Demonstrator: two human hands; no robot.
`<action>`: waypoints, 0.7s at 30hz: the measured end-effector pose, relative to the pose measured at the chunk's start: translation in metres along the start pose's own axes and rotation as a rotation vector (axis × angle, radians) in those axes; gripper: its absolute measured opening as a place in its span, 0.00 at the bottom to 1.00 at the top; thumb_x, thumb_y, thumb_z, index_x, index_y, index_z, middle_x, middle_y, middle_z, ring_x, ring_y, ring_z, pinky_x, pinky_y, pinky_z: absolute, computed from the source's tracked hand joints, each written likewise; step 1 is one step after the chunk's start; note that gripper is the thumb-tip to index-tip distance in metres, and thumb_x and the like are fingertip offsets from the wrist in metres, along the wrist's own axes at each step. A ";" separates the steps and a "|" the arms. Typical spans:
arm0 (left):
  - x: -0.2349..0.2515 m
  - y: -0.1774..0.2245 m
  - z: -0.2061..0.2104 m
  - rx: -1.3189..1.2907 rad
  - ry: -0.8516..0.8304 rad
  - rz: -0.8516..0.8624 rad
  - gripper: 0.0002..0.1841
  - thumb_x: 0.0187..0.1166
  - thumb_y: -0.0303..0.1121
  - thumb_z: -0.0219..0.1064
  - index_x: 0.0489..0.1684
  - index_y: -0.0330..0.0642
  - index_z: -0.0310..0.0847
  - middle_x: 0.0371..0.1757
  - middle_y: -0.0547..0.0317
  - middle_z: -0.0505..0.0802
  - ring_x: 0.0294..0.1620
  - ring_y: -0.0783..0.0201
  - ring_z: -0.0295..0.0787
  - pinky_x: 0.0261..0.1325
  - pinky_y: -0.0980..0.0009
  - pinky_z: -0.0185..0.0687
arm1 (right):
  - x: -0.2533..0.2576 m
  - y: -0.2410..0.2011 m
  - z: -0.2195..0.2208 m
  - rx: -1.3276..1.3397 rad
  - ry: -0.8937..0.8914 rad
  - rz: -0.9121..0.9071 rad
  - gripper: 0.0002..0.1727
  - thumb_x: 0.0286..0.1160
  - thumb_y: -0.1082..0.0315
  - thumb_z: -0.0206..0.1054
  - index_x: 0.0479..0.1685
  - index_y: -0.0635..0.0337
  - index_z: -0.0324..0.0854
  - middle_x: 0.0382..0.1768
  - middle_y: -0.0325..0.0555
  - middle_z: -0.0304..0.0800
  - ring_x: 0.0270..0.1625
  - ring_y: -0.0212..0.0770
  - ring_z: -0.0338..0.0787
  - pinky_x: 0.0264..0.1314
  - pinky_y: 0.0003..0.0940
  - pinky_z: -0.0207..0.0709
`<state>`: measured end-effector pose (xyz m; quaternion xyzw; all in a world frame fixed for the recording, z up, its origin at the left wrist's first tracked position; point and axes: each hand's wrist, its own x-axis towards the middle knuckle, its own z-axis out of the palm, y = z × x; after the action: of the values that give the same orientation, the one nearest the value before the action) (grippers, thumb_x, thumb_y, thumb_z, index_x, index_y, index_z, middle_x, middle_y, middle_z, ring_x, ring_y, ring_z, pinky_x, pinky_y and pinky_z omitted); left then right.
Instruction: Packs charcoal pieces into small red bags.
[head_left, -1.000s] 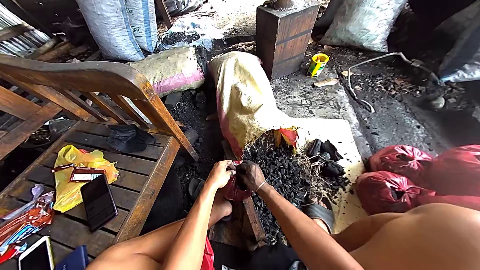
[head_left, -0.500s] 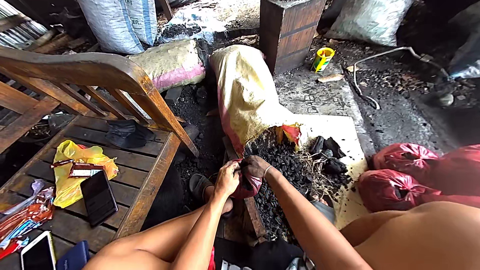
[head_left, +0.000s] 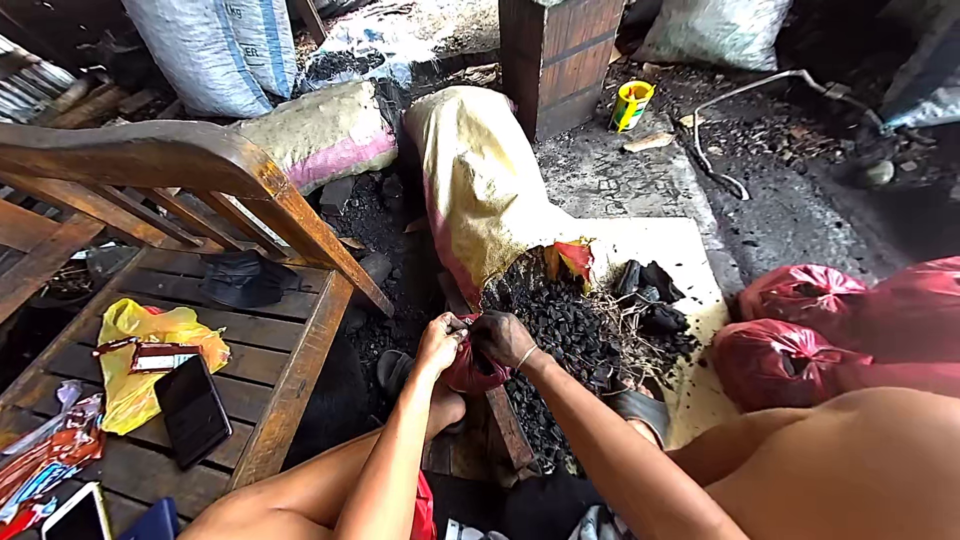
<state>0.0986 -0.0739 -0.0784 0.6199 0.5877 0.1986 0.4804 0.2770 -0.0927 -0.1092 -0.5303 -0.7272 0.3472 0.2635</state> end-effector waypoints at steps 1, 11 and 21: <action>0.001 0.000 -0.001 0.003 0.000 -0.010 0.07 0.81 0.23 0.64 0.51 0.31 0.81 0.43 0.52 0.91 0.33 0.68 0.86 0.42 0.69 0.85 | -0.002 -0.001 0.004 -0.039 0.018 -0.006 0.15 0.78 0.59 0.66 0.49 0.59 0.92 0.53 0.53 0.94 0.59 0.51 0.92 0.68 0.52 0.81; 0.002 0.018 -0.013 0.307 -0.129 -0.071 0.10 0.84 0.27 0.63 0.57 0.34 0.82 0.53 0.46 0.91 0.48 0.57 0.90 0.58 0.58 0.85 | -0.010 -0.006 0.029 -0.253 0.161 -0.129 0.16 0.82 0.62 0.61 0.48 0.63 0.92 0.52 0.57 0.95 0.61 0.57 0.92 0.69 0.54 0.81; -0.003 0.016 -0.005 0.230 -0.038 -0.036 0.10 0.82 0.26 0.65 0.55 0.34 0.85 0.53 0.47 0.92 0.52 0.58 0.92 0.63 0.57 0.86 | 0.006 -0.009 -0.003 -0.111 -0.145 -0.004 0.18 0.84 0.61 0.58 0.50 0.65 0.88 0.54 0.59 0.92 0.62 0.56 0.90 0.70 0.57 0.77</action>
<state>0.1025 -0.0722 -0.0625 0.6639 0.6085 0.1095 0.4207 0.2723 -0.0884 -0.1005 -0.5163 -0.7635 0.3431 0.1810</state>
